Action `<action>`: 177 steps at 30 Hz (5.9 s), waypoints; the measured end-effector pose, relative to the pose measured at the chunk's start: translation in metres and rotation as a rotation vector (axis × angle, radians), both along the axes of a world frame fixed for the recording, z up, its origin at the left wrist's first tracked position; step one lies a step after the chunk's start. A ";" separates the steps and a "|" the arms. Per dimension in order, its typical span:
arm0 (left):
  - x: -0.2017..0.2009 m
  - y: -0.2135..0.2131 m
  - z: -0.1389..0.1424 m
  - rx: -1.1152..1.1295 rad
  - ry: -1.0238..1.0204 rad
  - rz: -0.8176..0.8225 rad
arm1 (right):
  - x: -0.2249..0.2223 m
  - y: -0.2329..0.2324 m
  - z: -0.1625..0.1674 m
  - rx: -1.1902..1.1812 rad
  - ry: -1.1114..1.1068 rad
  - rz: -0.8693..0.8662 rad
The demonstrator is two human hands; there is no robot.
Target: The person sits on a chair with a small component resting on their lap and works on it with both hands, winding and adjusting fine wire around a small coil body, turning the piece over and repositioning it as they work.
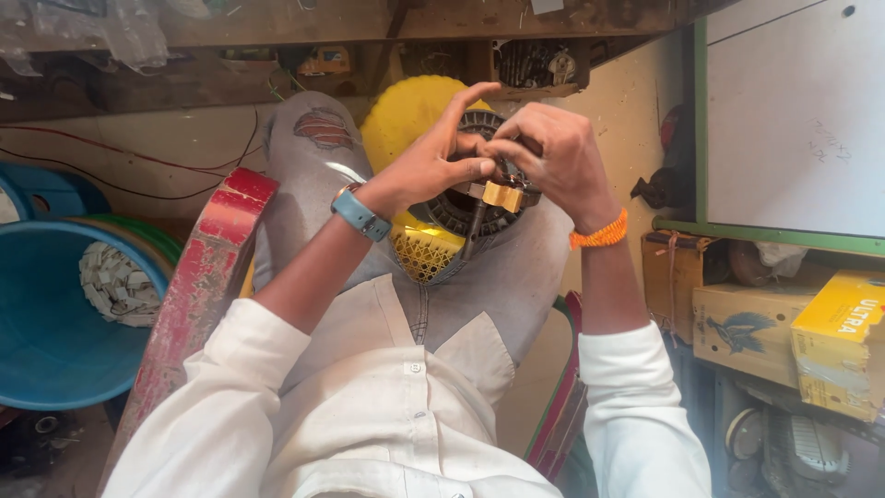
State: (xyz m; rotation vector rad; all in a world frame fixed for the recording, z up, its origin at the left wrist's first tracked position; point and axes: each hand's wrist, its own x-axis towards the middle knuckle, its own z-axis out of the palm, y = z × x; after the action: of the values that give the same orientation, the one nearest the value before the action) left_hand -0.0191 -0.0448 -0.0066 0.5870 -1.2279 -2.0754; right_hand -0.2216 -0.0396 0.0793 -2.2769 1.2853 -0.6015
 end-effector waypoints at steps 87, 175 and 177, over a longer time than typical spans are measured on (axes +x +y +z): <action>0.019 -0.027 0.006 -0.527 -0.022 -0.201 | 0.061 0.128 0.007 -0.073 -0.024 -0.442; 0.016 -0.012 0.003 -0.264 0.073 -0.114 | 0.051 0.138 -0.020 -0.163 -0.002 -0.310; 0.016 -0.003 0.007 -0.311 0.011 -0.060 | 0.054 0.148 -0.034 -0.129 0.066 -0.234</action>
State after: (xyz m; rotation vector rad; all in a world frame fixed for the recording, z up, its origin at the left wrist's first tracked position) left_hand -0.0029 -0.0482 0.0009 0.3983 -1.5396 -1.8798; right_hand -0.1679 0.1079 0.0456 -2.2825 1.6025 -0.7129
